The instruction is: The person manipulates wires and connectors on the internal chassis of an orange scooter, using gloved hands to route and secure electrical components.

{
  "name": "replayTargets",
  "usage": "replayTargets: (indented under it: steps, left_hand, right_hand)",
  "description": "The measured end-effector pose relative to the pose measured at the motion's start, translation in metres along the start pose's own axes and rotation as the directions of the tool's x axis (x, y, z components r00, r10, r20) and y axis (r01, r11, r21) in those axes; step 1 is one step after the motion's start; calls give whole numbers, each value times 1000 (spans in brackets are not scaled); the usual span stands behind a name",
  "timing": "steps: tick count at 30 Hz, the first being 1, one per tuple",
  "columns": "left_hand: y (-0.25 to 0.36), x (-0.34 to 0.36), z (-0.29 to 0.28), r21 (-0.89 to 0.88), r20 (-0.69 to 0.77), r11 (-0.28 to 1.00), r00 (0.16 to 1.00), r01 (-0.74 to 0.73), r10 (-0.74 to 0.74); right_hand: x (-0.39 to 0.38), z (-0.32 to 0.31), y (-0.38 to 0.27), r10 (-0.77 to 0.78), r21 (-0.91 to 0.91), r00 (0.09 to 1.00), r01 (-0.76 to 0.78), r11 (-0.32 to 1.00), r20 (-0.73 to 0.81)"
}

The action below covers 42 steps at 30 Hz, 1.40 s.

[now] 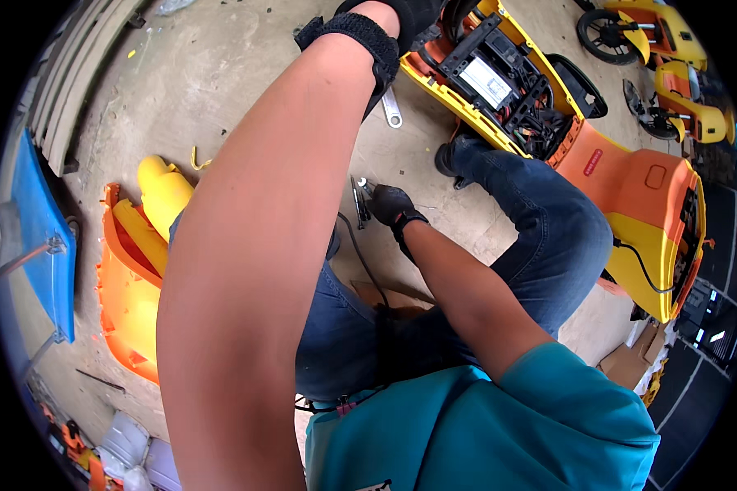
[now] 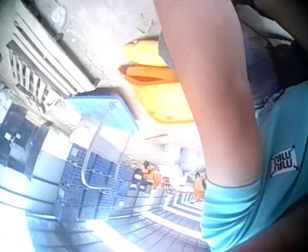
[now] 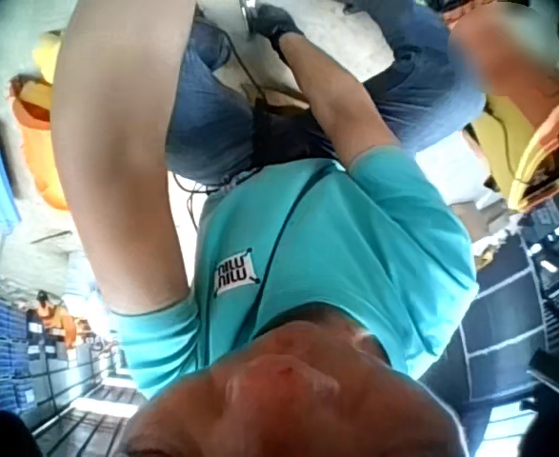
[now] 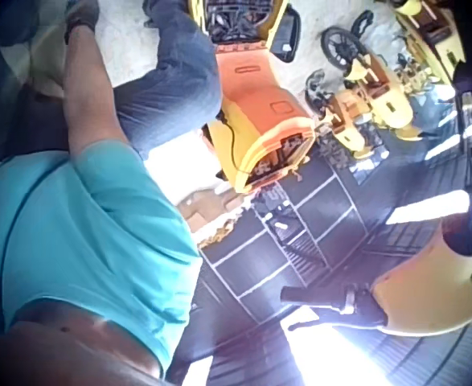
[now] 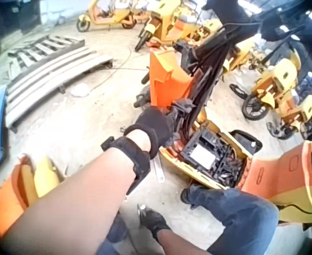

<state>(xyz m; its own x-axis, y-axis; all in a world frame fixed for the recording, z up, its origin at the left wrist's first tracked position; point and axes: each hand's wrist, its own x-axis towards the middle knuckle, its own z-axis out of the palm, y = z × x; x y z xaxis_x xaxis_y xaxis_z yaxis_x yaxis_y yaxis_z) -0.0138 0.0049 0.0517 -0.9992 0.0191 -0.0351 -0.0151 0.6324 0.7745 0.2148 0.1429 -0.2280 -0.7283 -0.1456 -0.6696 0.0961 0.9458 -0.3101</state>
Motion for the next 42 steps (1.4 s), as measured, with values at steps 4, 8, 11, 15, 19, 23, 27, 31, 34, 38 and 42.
replayTargets:
  steps: [4,8,11,15,19,23,27,31,34,38,42]
  left_hand:
    - [2,-13,4,9,-21,1000,999,-27,28]
    - [-29,-18,-11,-191,-5,963,981,-190,193]
    - [-7,-23,-18,-424,144,898,988,118,-62]
    - [-9,-10,-7,-456,186,882,982,119,-37]
    - [-16,-5,-5,-307,114,948,986,-81,121]
    - [-19,0,-4,-136,182,990,981,-43,67]
    - [-24,4,-4,-92,169,989,977,-115,129]
    - [-16,-7,-4,-341,180,940,981,-9,75]
    - [-6,-16,-10,-410,247,911,967,52,56]
    - [-1,-18,-13,-397,251,914,968,80,25]
    - [-3,-16,-12,-450,243,882,970,140,-30]
  right_hand:
    - [6,39,0,112,21,993,-113,993,27]
    - [10,63,-6,127,44,992,-127,991,-5]
    - [13,58,8,66,39,998,-66,997,-7]
    - [19,-3,22,-114,115,953,84,990,282]
    - [-7,-104,14,-249,333,941,164,929,230]
    - [-31,-213,14,-299,642,947,160,750,114]
    - [-37,-291,13,-185,591,969,246,768,-163]
    - [-30,-307,17,-201,356,858,395,847,-473]
    - [-7,-298,24,-189,290,789,421,860,-585]
    - [2,-286,11,-112,288,787,349,892,-607]
    - [6,-280,9,-110,258,749,357,898,-653]
